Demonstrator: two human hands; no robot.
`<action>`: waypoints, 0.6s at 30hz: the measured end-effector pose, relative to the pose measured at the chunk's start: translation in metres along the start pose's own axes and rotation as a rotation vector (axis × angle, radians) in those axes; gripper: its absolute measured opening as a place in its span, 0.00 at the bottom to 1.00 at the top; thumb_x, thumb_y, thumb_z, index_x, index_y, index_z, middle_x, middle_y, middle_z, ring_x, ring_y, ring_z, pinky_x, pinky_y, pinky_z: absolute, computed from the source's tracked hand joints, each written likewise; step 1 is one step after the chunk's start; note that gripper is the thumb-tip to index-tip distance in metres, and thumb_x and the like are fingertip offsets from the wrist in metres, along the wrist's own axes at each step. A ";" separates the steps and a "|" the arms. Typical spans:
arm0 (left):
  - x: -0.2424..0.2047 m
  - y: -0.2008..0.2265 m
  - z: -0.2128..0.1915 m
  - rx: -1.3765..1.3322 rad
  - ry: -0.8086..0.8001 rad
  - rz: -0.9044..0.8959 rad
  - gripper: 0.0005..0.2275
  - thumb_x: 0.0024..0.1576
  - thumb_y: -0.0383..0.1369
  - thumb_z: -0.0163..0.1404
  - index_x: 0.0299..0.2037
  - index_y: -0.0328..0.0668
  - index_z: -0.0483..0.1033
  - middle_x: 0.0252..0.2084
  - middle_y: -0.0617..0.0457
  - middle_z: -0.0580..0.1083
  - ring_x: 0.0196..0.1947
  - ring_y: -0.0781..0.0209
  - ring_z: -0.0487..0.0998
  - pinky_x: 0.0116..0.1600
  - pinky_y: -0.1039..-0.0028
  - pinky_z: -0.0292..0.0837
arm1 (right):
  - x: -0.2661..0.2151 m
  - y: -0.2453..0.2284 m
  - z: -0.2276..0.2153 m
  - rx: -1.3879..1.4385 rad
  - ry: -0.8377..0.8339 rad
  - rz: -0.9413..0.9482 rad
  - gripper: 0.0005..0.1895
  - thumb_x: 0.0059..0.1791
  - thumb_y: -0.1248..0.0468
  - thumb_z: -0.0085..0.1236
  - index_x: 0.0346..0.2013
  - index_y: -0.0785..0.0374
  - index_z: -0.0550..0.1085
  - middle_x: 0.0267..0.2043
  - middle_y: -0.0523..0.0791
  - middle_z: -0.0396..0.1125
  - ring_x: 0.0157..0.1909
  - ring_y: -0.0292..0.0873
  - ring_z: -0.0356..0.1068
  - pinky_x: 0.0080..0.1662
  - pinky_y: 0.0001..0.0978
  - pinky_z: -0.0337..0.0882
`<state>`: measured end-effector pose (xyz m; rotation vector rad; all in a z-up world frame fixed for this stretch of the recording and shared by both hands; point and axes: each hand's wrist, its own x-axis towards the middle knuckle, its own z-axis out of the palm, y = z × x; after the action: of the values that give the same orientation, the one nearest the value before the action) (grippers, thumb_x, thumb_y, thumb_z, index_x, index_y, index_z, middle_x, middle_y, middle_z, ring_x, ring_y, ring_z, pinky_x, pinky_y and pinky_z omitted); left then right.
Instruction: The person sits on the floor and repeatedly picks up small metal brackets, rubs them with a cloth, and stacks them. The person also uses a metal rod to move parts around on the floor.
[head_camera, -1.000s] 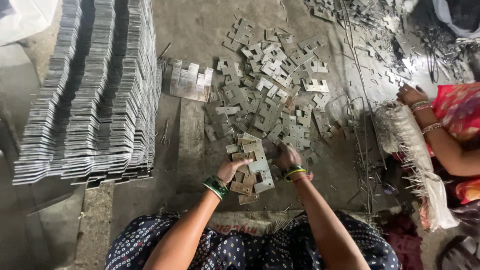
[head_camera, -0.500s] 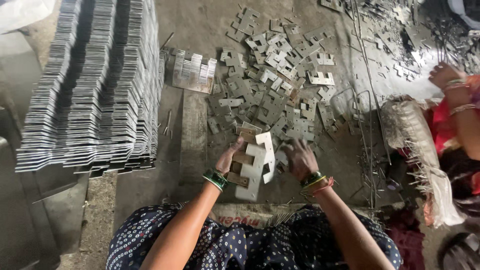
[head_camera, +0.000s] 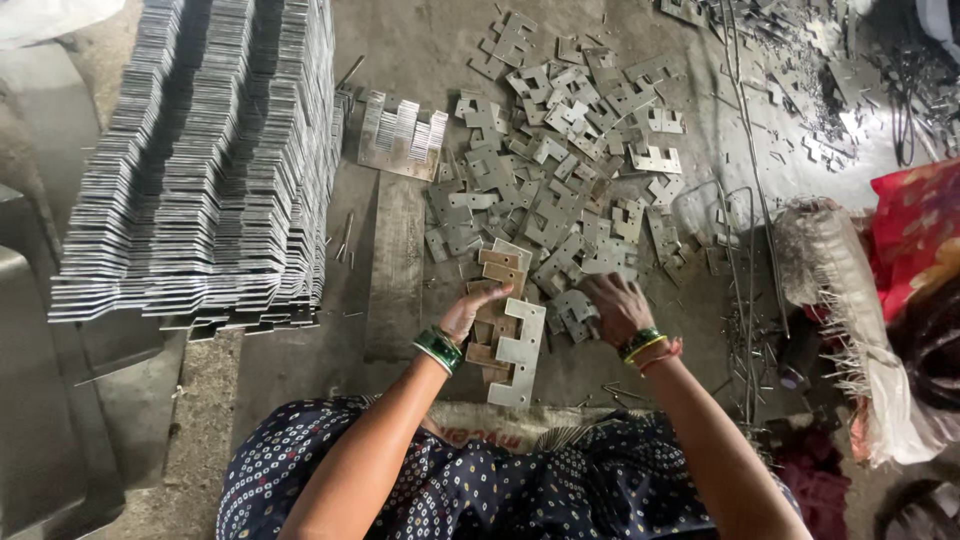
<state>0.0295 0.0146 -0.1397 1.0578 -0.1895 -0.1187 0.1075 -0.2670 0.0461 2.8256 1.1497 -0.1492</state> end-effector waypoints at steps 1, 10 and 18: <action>0.001 0.000 0.000 -0.001 -0.025 0.032 0.29 0.59 0.58 0.43 0.61 0.50 0.76 0.67 0.53 0.71 0.72 0.58 0.65 0.77 0.62 0.50 | -0.002 -0.006 -0.002 0.015 0.014 -0.021 0.36 0.35 0.67 0.62 0.59 0.52 0.72 0.60 0.42 0.63 0.61 0.51 0.60 0.56 0.48 0.66; 0.005 0.023 0.009 -0.087 0.073 -0.282 0.23 0.59 0.49 0.51 0.55 0.39 0.80 0.65 0.46 0.74 0.71 0.55 0.66 0.77 0.61 0.47 | 0.021 -0.002 -0.006 0.095 -0.278 0.244 0.25 0.41 0.57 0.67 0.52 0.47 0.74 0.54 0.43 0.68 0.58 0.51 0.67 0.55 0.45 0.71; 0.009 0.018 0.003 0.062 0.194 -0.188 0.25 0.63 0.51 0.41 0.53 0.39 0.80 0.62 0.48 0.76 0.69 0.56 0.69 0.75 0.62 0.50 | -0.034 0.022 -0.008 1.434 0.021 0.707 0.32 0.35 0.63 0.68 0.54 0.52 0.72 0.47 0.50 0.74 0.45 0.51 0.78 0.43 0.45 0.82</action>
<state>0.0374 0.0191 -0.1216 1.1413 0.0822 -0.1792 0.0989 -0.3049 0.0588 4.0952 -0.3190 -1.3096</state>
